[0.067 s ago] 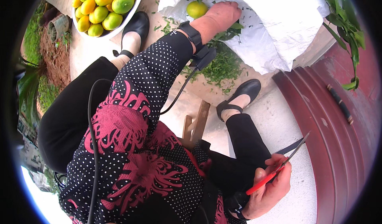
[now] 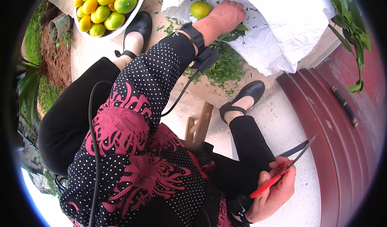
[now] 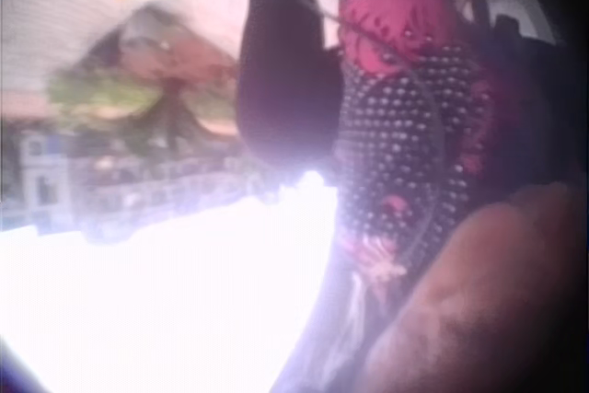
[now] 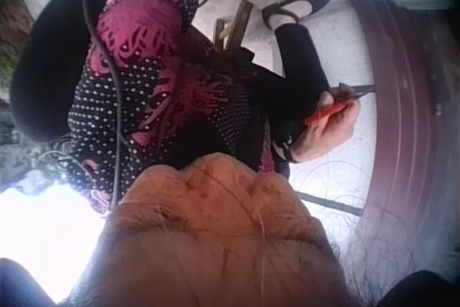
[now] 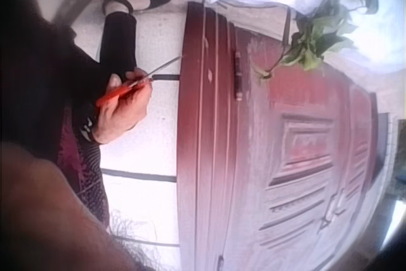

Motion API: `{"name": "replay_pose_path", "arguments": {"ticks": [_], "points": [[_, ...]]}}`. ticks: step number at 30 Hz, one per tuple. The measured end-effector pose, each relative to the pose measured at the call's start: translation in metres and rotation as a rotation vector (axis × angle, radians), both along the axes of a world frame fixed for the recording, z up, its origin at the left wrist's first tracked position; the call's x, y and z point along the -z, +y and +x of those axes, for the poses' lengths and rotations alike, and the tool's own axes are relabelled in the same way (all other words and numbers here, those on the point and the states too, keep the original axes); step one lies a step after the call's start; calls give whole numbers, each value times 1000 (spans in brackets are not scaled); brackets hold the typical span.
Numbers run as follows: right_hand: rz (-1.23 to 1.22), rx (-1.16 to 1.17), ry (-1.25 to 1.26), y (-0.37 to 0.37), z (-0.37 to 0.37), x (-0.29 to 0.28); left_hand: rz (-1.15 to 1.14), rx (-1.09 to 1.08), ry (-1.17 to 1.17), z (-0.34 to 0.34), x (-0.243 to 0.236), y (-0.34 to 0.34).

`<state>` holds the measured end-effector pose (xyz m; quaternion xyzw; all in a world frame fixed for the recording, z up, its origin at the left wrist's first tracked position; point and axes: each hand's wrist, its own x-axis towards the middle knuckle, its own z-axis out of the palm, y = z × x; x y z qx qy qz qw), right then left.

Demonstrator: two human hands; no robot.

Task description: The person sits on a porch and uses red-handled scissors to trim small green stems and leaves. Trimmed pieces are dropped onto the floor, while a bowl of citrus fruit and a white bag containing more stems remain nearby.

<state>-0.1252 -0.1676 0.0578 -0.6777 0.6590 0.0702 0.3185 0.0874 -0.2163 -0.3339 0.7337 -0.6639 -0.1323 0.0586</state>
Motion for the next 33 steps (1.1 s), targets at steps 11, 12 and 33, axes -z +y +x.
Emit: {"name": "replay_pose_path", "arguments": {"ticks": [11,12,33], "points": [[30,-26,10,-8,6,5,-216,-202,488,-28,-5,-92],[9,-34,9,-8,6,7,-206,-216,463,-34,-2,-100],[73,-191,152,-8,-3,-5,-245,-448,535,-58,27,-67]]}}
